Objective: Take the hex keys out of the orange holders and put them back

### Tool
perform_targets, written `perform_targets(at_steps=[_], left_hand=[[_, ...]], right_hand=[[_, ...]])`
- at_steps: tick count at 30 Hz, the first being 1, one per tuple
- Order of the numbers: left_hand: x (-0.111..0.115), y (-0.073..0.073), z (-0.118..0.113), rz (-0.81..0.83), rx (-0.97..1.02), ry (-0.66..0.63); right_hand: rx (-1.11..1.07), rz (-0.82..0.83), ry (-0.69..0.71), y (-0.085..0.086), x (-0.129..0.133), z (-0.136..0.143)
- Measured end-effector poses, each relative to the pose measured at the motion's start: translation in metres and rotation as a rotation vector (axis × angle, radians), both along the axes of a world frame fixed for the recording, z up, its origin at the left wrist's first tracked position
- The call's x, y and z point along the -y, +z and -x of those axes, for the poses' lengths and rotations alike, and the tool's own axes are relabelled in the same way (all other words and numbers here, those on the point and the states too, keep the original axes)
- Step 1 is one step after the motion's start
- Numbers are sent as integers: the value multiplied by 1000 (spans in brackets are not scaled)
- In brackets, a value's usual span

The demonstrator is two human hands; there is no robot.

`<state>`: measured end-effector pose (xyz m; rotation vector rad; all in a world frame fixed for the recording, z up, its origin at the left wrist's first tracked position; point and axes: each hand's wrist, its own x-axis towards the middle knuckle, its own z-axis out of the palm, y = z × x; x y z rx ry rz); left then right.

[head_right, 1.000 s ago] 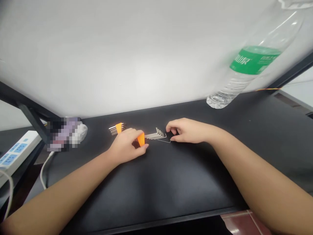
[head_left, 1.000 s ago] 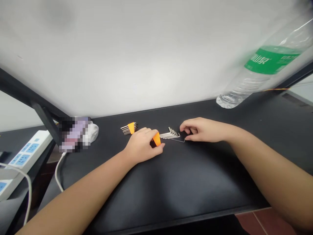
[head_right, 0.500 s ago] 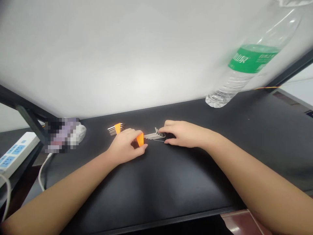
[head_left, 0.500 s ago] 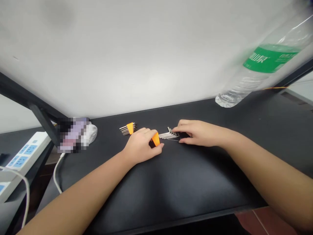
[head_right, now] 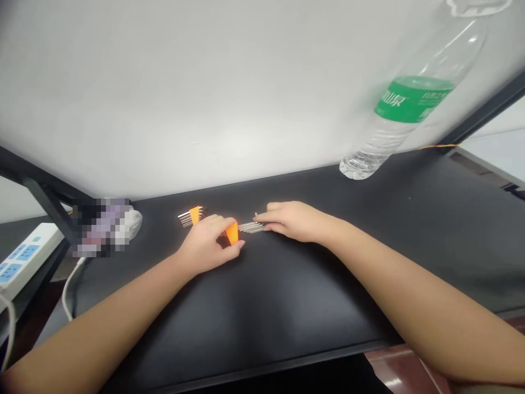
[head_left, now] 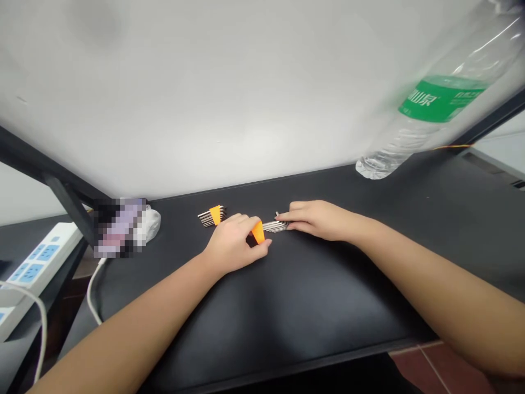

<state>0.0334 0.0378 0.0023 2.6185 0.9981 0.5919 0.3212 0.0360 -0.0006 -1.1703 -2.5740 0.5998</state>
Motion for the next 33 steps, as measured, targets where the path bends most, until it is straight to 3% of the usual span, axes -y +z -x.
perform_targets(at_steps=[6, 11, 15, 20, 24, 33], left_hand=[[-1, -5, 2, -19, 30, 20], [-2, -13, 6, -46, 71, 52], [2, -11, 6, -50, 51, 34], [6, -7, 4, 4, 72, 32], [6, -7, 3, 11, 70, 22], [4, -8, 5, 45, 83, 66]], right_hand=[[-55, -10, -91, 0, 0, 4], [-108, -141, -161, 0, 9, 16], [-49, -250, -110, -4, 11, 27], [-10, -261, -71, -12, -7, 34], [-1, -258, -16, -13, -19, 30], [67, -291, -51, -15, -26, 2]])
